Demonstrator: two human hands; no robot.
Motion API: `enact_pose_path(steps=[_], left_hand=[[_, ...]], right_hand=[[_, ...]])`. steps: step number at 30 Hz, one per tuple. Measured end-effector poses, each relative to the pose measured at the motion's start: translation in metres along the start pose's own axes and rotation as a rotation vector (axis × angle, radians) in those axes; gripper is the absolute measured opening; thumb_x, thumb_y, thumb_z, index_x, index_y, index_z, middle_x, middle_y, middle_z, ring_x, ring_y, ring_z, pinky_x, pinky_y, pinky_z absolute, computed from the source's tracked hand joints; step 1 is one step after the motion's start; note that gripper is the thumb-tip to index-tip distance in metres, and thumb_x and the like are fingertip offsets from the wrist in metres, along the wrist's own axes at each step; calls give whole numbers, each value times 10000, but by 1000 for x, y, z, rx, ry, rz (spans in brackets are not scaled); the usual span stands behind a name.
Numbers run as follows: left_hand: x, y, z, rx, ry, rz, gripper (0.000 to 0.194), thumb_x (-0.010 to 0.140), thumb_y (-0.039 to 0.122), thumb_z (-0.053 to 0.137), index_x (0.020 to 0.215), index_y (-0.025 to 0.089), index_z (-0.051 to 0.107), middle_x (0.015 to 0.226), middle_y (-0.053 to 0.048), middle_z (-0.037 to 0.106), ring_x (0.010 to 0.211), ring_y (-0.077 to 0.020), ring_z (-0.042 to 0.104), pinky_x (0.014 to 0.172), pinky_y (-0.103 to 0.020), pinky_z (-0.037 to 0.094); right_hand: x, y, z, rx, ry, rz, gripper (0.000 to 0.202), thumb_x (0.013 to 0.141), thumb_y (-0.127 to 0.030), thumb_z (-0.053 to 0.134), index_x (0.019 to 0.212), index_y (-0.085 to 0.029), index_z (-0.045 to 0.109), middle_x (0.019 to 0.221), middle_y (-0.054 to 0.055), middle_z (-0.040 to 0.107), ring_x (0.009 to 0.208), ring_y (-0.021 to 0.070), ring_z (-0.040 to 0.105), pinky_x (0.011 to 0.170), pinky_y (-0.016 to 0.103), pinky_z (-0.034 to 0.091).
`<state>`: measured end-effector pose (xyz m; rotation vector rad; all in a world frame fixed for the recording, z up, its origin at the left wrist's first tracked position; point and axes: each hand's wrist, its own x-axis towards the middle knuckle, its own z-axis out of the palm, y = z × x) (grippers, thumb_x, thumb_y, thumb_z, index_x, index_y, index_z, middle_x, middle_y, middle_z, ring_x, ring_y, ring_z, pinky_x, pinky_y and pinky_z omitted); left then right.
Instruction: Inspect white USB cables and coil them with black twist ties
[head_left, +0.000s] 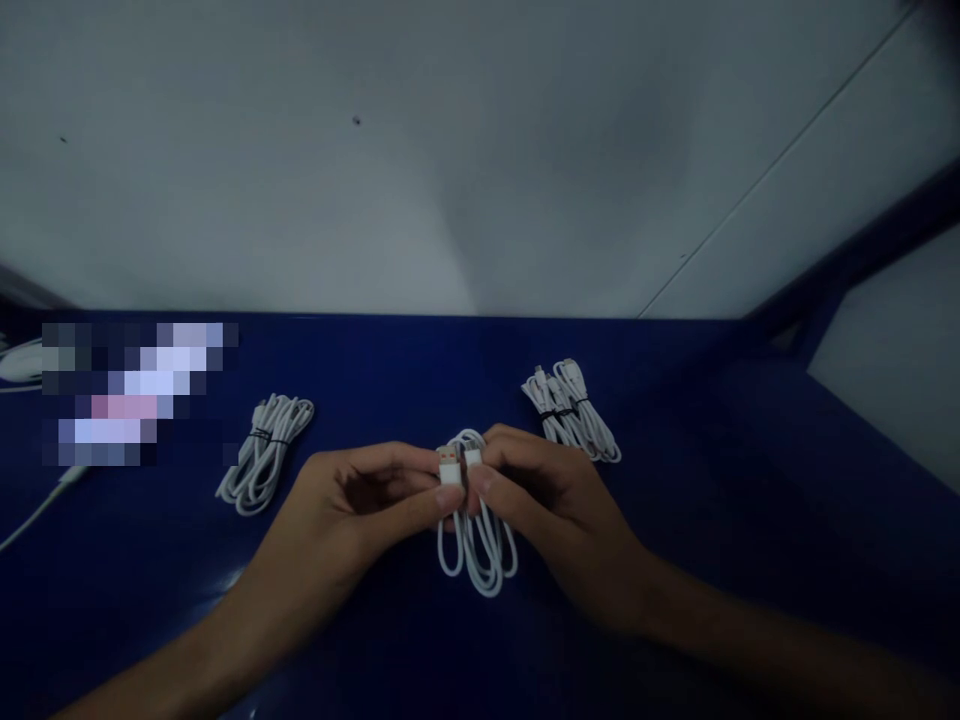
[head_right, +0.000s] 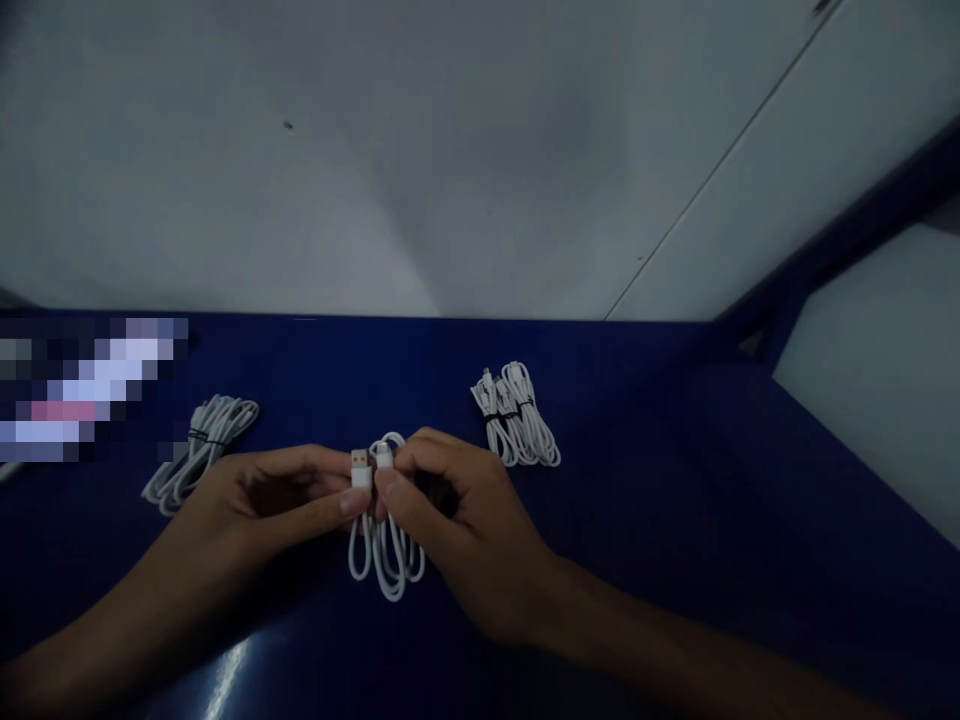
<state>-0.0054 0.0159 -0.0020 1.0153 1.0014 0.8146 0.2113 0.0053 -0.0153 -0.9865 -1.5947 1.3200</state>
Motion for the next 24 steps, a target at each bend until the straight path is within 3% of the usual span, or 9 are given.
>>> enact_pose_path(steps=[24], left_hand=[[-3, -1, 0, -4, 27, -31, 300, 817, 86, 926, 1015, 311, 932, 789, 23, 862, 782, -143, 812, 716, -171, 582]], right_hand=[[1, -3, 0, -9, -15, 3, 300, 1125, -313, 617, 874, -212, 748, 878, -8, 634, 761, 141, 563, 689, 322, 442]])
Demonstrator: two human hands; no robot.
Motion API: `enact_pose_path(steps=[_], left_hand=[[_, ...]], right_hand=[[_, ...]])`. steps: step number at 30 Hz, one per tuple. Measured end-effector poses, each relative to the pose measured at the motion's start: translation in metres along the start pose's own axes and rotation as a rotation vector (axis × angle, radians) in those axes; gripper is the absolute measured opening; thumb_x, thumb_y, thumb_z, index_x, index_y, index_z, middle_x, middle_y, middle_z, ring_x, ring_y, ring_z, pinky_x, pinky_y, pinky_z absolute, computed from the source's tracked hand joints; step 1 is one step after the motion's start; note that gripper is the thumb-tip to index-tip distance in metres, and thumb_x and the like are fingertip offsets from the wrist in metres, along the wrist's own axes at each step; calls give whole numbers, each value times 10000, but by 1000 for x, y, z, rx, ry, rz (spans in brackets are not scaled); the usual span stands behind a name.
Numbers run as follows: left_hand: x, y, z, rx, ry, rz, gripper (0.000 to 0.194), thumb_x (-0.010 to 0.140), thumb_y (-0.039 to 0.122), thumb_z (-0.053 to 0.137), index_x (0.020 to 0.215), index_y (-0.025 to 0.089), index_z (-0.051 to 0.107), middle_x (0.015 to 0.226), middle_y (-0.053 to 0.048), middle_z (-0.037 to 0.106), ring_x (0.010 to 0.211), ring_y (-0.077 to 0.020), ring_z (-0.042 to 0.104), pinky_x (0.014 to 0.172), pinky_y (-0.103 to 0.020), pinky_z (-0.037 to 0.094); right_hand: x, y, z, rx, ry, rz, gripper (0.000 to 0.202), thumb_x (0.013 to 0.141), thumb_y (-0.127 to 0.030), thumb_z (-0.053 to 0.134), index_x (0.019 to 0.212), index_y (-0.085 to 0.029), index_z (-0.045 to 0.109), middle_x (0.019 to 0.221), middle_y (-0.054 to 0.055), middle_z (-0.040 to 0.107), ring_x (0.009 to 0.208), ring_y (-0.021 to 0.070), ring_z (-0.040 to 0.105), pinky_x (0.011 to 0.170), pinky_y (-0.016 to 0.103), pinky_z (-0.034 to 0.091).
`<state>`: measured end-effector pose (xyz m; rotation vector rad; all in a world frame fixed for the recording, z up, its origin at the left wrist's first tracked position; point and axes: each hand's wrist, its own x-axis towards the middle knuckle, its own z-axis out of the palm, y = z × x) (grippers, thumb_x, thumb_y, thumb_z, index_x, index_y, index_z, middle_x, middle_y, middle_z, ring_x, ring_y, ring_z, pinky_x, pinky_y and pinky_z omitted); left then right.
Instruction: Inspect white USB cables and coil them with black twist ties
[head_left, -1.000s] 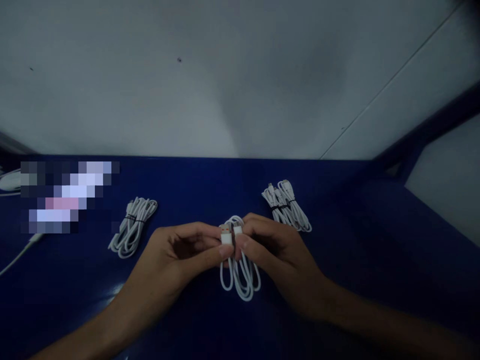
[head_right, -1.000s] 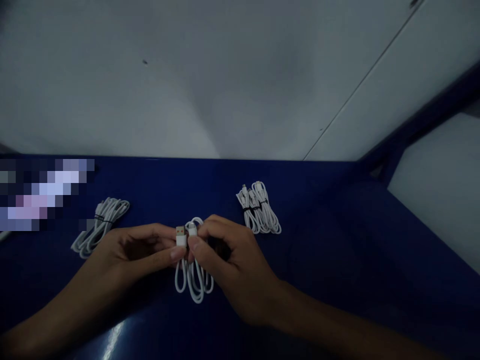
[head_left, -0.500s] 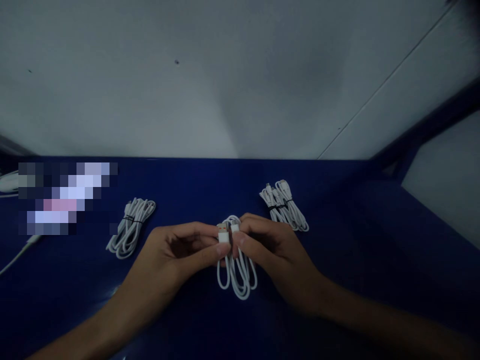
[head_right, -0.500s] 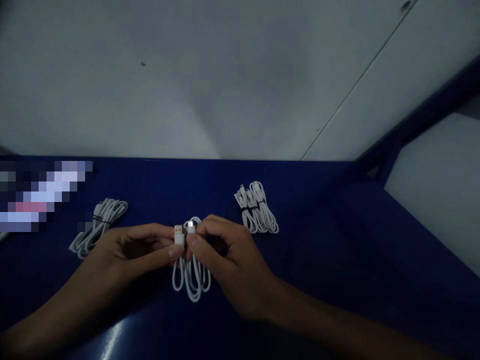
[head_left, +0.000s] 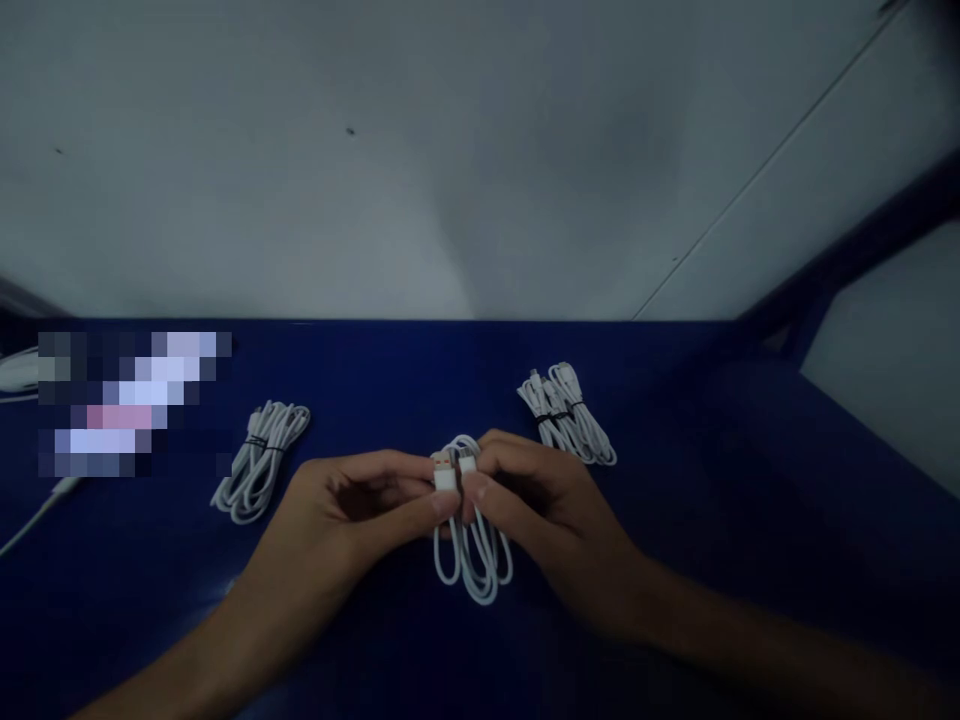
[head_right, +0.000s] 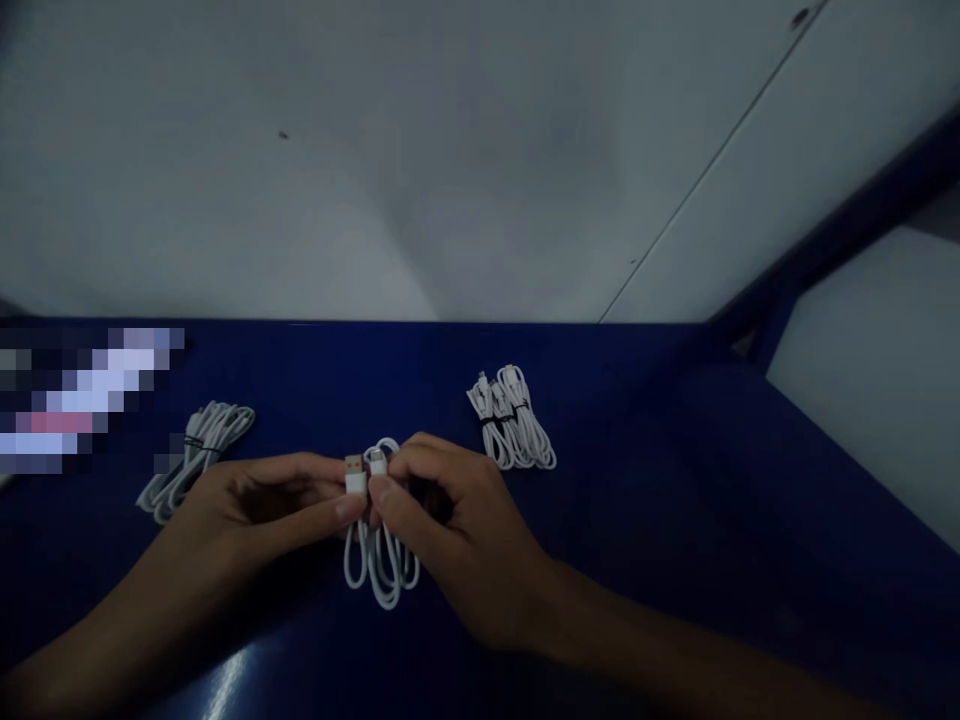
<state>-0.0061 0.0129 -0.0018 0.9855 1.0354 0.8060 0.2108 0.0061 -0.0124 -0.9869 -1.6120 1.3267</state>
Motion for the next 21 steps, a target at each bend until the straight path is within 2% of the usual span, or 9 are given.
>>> enact_pose_path(steps=[10, 16, 21], left_hand=[[1, 0, 0, 18, 19, 12, 286, 846, 99, 911, 1057, 291, 929, 811, 4, 873, 816, -165, 827, 791, -203, 613], [-1, 2, 1, 19, 43, 16, 278, 824, 100, 926, 1025, 292, 930, 782, 10, 862, 840, -188, 826, 825, -238, 622], [0, 4, 3, 36, 46, 7, 294, 806, 99, 937, 1027, 293, 933, 788, 8, 865, 824, -185, 825, 822, -231, 622]], right_hand=[[-1, -2, -1, -18, 4, 25, 296, 1108, -287, 627, 858, -200, 760, 845, -12, 594, 744, 139, 536, 667, 312, 429], [0, -3, -1, -4, 6, 57, 264, 1090, -285, 640, 882, -197, 779, 876, 8, 625, 767, 155, 556, 682, 329, 436], [1, -5, 0, -13, 14, 68, 318, 1078, -283, 641, 773, -206, 689, 859, 4, 624, 760, 153, 555, 686, 328, 436]])
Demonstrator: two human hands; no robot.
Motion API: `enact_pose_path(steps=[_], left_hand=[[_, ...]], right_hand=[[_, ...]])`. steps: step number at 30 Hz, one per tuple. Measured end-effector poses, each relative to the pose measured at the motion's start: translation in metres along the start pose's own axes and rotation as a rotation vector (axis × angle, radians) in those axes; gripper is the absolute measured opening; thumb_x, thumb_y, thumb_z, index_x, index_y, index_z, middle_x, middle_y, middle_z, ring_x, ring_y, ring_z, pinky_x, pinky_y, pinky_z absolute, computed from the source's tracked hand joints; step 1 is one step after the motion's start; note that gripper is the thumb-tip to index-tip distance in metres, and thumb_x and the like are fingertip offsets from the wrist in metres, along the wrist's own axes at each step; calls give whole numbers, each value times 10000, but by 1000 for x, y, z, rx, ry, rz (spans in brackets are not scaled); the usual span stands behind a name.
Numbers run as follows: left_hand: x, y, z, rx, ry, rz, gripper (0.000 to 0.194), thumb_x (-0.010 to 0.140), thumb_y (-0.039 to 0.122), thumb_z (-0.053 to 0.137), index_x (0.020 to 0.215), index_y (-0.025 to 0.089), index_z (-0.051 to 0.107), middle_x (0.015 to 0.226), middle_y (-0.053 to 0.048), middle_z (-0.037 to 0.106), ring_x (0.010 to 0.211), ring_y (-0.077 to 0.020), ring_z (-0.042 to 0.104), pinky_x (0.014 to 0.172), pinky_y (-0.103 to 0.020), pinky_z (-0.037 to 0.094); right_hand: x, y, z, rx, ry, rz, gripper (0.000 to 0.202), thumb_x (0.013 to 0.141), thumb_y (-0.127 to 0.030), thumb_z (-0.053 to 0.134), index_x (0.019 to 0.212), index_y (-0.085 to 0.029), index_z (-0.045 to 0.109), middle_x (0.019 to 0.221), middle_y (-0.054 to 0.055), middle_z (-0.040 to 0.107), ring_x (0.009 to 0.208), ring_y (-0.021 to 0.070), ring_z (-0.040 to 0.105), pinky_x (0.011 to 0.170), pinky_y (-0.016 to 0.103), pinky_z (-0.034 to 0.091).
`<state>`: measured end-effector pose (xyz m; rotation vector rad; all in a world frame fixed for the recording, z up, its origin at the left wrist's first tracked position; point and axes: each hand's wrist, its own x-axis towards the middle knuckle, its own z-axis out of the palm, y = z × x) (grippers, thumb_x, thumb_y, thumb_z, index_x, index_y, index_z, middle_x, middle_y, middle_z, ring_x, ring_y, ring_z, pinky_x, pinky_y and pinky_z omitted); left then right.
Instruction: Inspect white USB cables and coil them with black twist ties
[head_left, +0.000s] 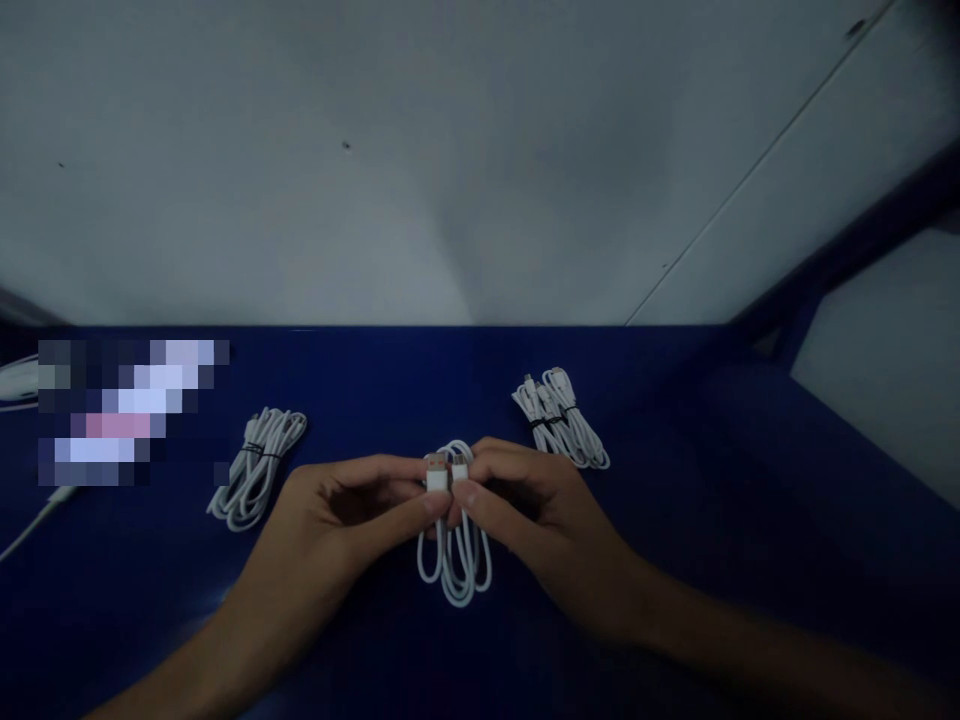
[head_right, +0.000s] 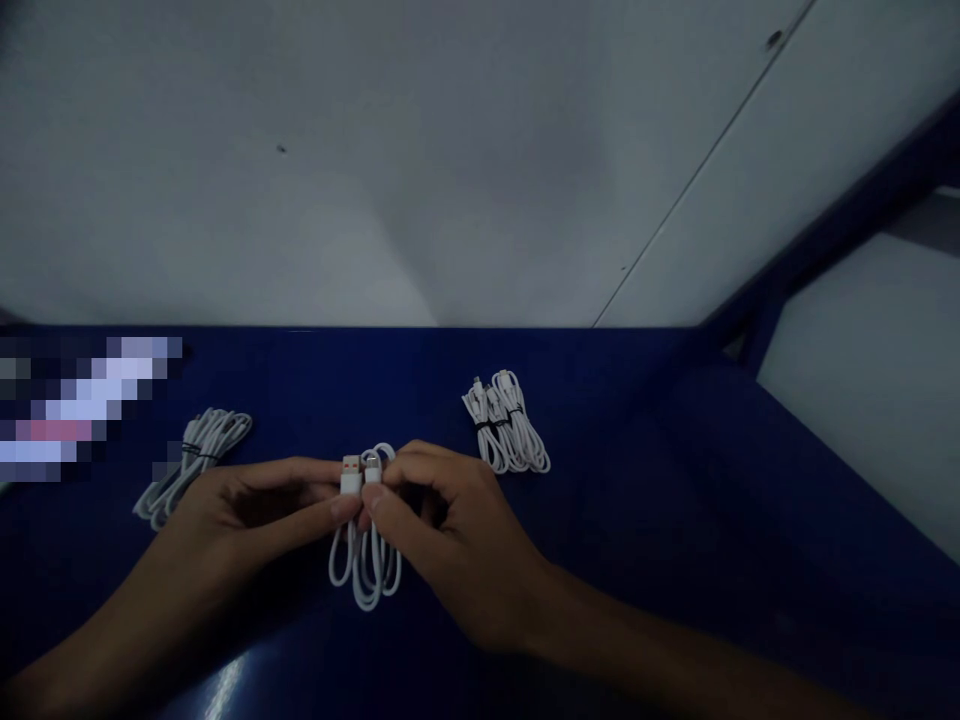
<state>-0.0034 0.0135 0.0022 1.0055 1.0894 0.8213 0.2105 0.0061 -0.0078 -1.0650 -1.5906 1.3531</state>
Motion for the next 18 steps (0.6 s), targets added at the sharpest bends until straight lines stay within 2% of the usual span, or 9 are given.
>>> enact_pose_path(steps=[4, 9, 18], left_hand=[[1, 0, 0, 10, 0, 7, 305, 803, 96, 939, 1028, 302, 932, 815, 6, 876, 807, -172, 820, 797, -215, 612], [1, 1, 0, 0, -4, 17, 278, 794, 102, 947, 979, 308, 934, 729, 29, 833, 800, -170, 812, 819, -219, 609], [0, 7, 0, 9, -22, -34, 219, 803, 176, 964, 995, 276, 933, 804, -13, 873, 778, -172, 793, 760, -226, 577]], right_hand=[[0, 0, 0, 19, -10, 15, 335, 1079, -287, 640, 756, -203, 659, 883, 15, 645, 789, 160, 583, 685, 326, 442], [1, 2, 0, 13, -3, 3, 294, 1091, -308, 647, 836, -200, 744, 863, 9, 623, 766, 157, 555, 666, 323, 421], [3, 3, 0, 61, -19, 41, 269, 1100, -304, 650, 898, -220, 807, 891, 15, 654, 791, 167, 581, 724, 339, 449]])
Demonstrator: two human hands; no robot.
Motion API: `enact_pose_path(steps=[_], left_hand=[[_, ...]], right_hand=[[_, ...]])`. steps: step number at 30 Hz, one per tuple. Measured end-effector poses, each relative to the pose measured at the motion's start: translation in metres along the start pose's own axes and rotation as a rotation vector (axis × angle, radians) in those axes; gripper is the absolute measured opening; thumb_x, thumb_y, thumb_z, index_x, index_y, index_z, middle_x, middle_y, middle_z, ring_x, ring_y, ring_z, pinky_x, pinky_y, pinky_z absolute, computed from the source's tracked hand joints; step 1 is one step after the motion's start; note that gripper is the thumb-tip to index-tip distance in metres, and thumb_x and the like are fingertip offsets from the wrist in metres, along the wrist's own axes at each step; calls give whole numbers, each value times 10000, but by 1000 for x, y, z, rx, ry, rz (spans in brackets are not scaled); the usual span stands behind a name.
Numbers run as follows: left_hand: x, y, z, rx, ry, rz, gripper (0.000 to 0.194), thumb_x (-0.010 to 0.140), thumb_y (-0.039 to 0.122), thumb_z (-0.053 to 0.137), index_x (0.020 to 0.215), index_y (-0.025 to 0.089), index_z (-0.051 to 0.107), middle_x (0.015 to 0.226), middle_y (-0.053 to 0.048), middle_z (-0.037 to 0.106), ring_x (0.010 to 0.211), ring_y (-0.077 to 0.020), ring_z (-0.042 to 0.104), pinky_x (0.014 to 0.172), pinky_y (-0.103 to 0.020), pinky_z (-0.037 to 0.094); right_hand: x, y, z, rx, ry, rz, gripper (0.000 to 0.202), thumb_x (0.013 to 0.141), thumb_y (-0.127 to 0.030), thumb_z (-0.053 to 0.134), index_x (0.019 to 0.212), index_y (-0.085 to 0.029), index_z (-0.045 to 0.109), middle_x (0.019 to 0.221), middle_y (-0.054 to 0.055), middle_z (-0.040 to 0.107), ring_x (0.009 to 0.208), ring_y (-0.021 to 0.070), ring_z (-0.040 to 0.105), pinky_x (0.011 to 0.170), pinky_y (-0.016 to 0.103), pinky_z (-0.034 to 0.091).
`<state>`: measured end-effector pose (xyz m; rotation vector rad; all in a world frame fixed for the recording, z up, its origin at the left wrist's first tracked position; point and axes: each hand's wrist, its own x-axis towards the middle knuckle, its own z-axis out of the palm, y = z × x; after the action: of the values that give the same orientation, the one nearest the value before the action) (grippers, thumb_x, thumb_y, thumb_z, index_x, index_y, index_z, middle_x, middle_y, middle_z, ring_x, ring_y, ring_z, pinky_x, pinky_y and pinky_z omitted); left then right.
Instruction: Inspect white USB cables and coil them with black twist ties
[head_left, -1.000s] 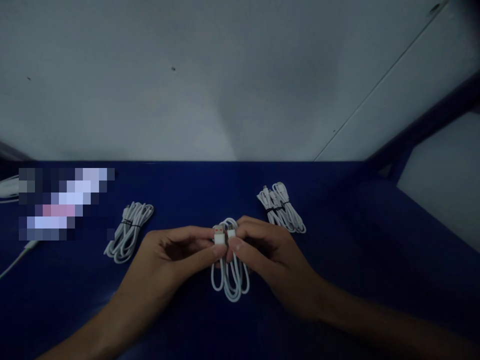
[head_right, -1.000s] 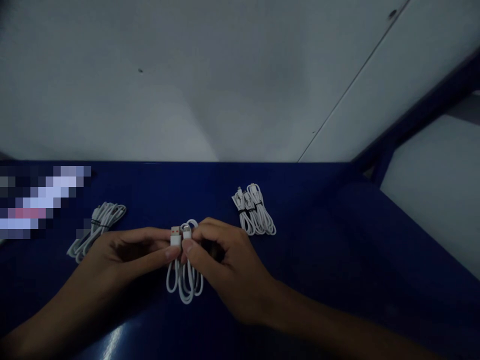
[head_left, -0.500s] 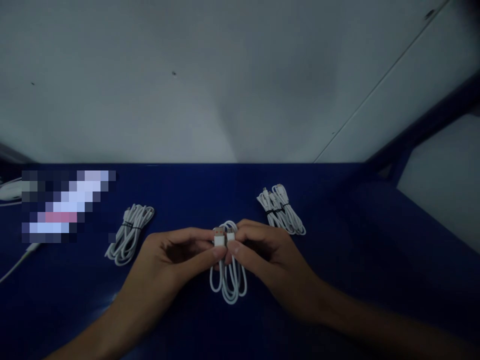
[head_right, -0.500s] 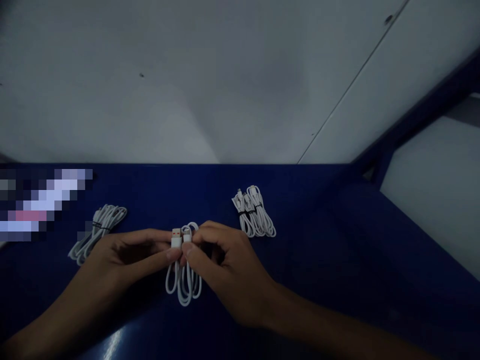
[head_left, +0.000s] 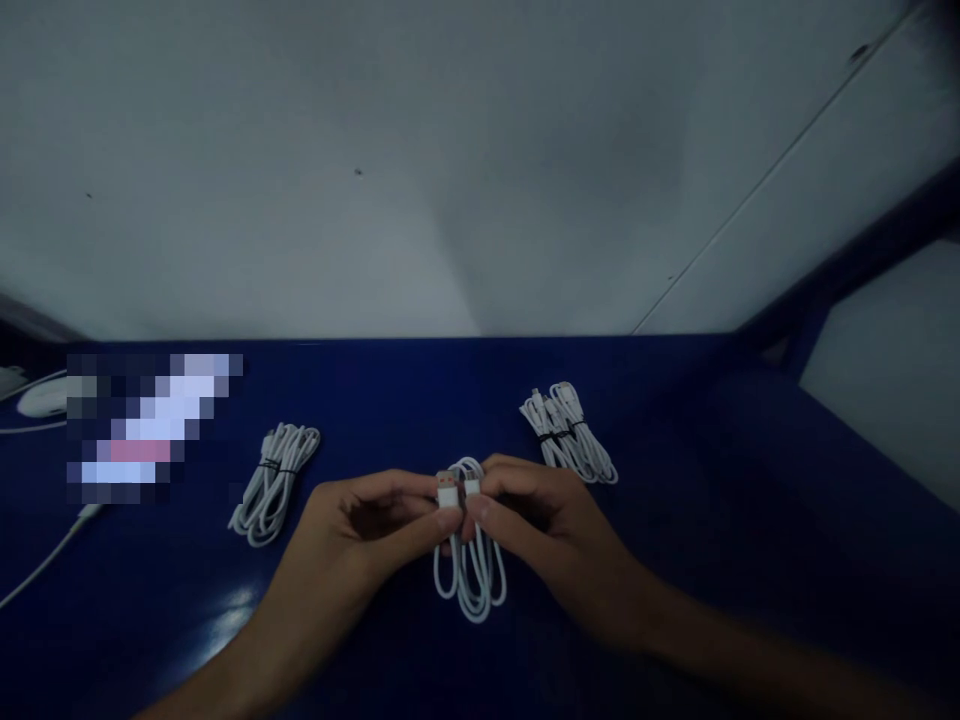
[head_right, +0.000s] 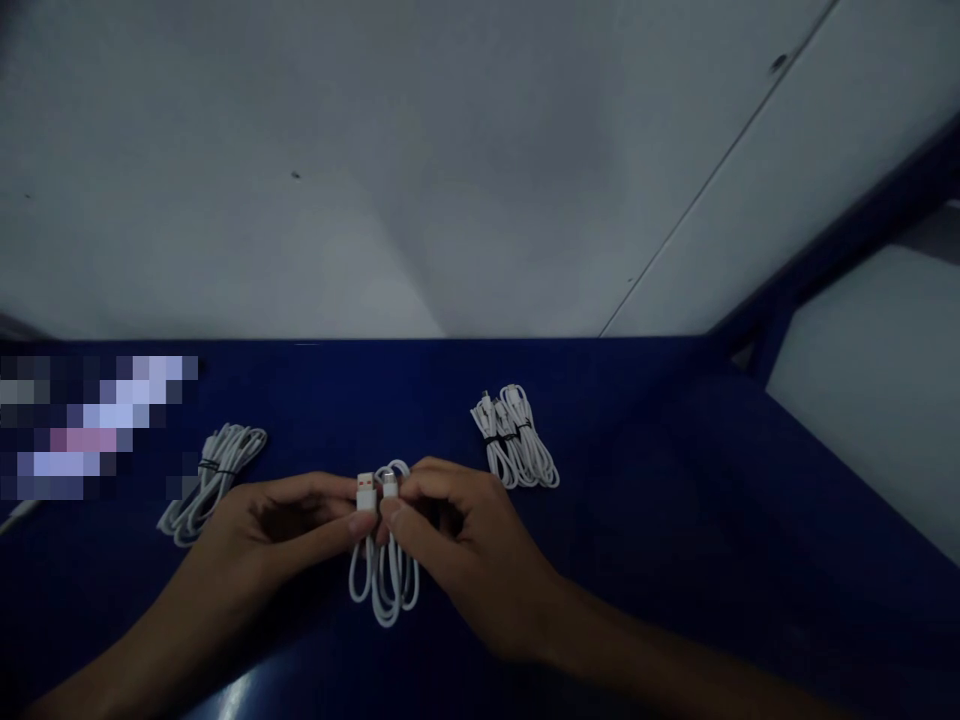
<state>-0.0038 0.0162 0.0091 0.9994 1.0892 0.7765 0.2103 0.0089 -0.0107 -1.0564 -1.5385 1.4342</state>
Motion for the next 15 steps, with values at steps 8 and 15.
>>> enact_pose_path(steps=[8, 15], left_hand=[[2, -1, -1, -5, 40, -31, 233, 727, 190, 1006, 936, 248, 921, 811, -22, 878, 770, -187, 788, 760, -250, 588], [1, -1, -3, 48, 32, -11, 238, 749, 169, 986, 943, 292, 925, 824, -1, 871, 784, -175, 781, 732, -226, 576]], right_hand=[[0, 4, 0, 75, 9, 19, 227, 1071, -302, 707, 902, -258, 853, 867, 9, 639, 804, 177, 601, 788, 364, 498], [0, 5, 0, 59, 38, 33, 260, 1072, -322, 712, 843, -229, 795, 931, 30, 689, 806, 177, 618, 734, 346, 488]])
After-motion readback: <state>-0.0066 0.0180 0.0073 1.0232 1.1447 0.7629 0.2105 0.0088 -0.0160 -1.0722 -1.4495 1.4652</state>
